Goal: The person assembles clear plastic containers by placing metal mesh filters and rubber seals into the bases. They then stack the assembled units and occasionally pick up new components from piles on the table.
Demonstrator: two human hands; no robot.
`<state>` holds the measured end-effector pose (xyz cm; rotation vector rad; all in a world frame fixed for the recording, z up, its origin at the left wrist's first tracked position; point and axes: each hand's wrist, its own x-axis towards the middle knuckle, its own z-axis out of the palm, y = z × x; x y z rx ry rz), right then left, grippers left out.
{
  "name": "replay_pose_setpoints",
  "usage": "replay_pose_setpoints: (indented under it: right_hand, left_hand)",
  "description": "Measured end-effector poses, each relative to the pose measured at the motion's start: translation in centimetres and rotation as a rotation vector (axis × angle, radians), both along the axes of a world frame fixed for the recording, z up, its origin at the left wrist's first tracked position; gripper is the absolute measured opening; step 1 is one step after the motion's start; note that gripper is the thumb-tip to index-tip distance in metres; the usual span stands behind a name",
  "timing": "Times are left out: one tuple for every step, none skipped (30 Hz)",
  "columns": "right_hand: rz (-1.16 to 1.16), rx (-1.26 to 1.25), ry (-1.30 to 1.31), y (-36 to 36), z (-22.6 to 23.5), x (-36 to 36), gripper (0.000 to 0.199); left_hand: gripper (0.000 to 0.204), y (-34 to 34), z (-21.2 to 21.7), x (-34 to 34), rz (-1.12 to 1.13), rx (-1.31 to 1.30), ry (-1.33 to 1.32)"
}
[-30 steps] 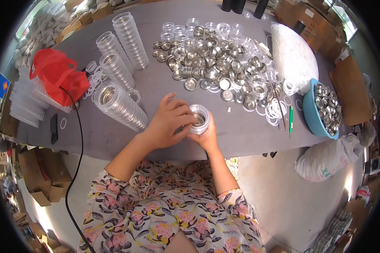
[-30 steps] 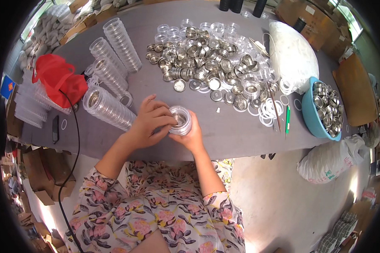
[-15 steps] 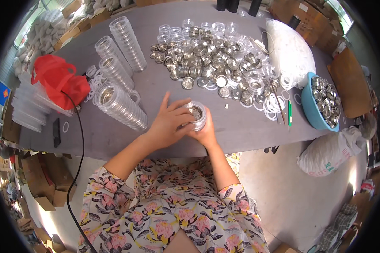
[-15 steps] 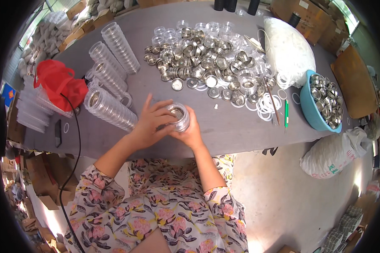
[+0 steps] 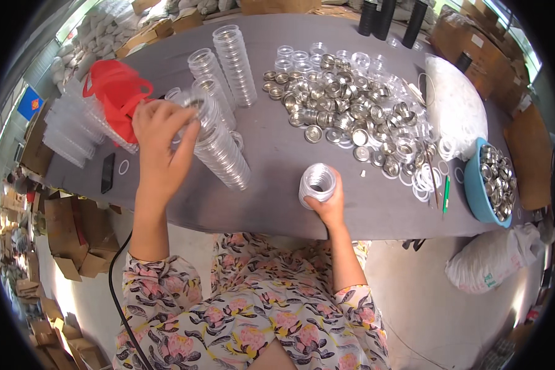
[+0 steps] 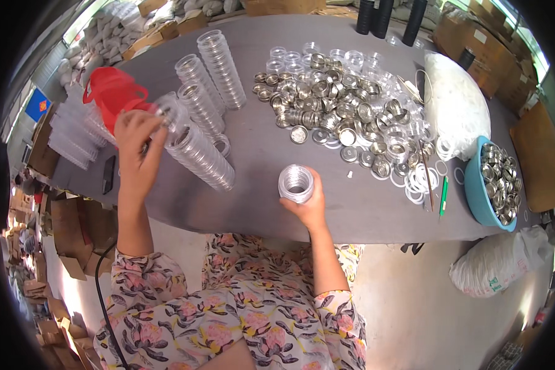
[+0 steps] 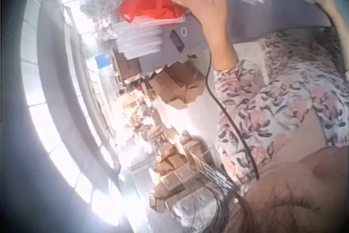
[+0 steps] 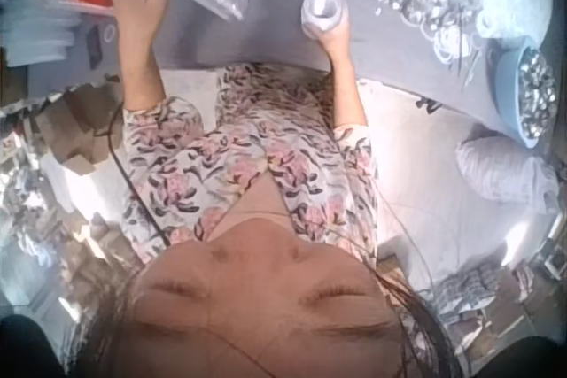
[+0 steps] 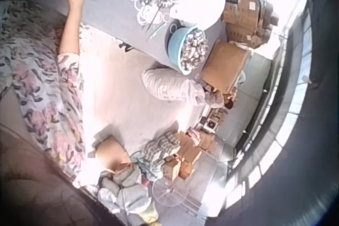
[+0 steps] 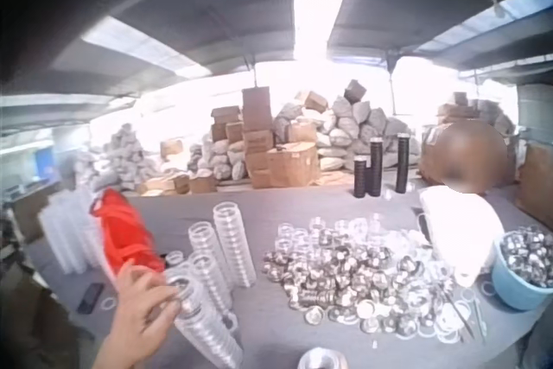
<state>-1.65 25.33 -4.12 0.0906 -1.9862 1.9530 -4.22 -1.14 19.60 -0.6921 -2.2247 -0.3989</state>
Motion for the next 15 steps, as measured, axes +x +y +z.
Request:
replay_pose_setpoints:
  right_hand:
    - [0.008,-0.002,-0.006,-0.1,0.1,0.0,0.084]
    - [0.013,0.002,0.003,-0.3,0.0,-0.1,0.084]
    - [0.009,0.010,0.009,-0.3,-0.2,-0.1,0.084]
    - [0.002,0.017,0.015,-0.2,-0.2,-0.2,0.084]
    - [0.009,0.013,0.010,-0.2,-0.2,-0.2,0.084]
    - [0.011,0.007,0.002,0.0,-0.1,0.0,0.084]
    - [0.007,0.004,-0.002,0.3,0.0,-0.1,0.083]
    - [-0.010,0.016,0.002,0.6,0.0,-0.2,0.083]
    - [-0.023,0.019,0.005,0.6,-0.1,-0.1,0.083]
    - [-0.015,0.026,0.004,0.3,-0.1,0.0,0.083]
    - [-0.007,0.016,0.006,0.0,-0.2,0.0,0.083]
    - [-0.008,0.017,0.012,0.1,-0.4,-0.1,0.084]
    - [-0.012,0.015,0.016,0.2,-0.5,-0.2,0.084]
    - [-0.003,-0.002,0.013,0.0,-0.3,-0.2,0.084]
    - [-0.002,-0.013,0.008,-0.1,-0.2,-0.1,0.084]
  left_hand:
    - [0.017,-0.7,-0.7,0.0,0.065,-0.099,-0.040]
    - [0.017,-1.2,-0.8,0.1,0.078,-0.114,-0.069]
    - [0.017,-1.4,-1.1,0.0,0.080,-0.125,-0.100]
    - [0.017,-1.4,-1.2,-0.1,0.081,-0.136,-0.131]
    - [0.017,-1.0,-1.1,0.0,0.066,-0.090,-0.065]
    - [0.017,0.2,-0.5,0.4,0.046,-0.045,-0.002]
    - [0.017,1.2,-0.4,0.5,0.021,0.005,0.064]
    - [0.019,1.8,-1.2,0.7,-0.105,0.061,0.035]
    - [0.020,2.2,-2.0,1.3,-0.227,0.107,0.002]
    - [0.021,2.3,-2.9,1.8,-0.327,0.157,-0.033]
    - [0.023,3.8,-4.0,1.7,-0.371,0.081,-0.174]
    - [0.024,6.0,-5.9,1.3,-0.424,0.012,-0.310]
    - [0.025,7.9,-8.6,-0.3,-0.424,0.065,-0.430]
    - [0.025,9.4,-11.5,-2.4,-0.409,0.115,-0.552]
    - [0.026,10.8,-13.9,-4.8,-0.454,0.202,-0.556]
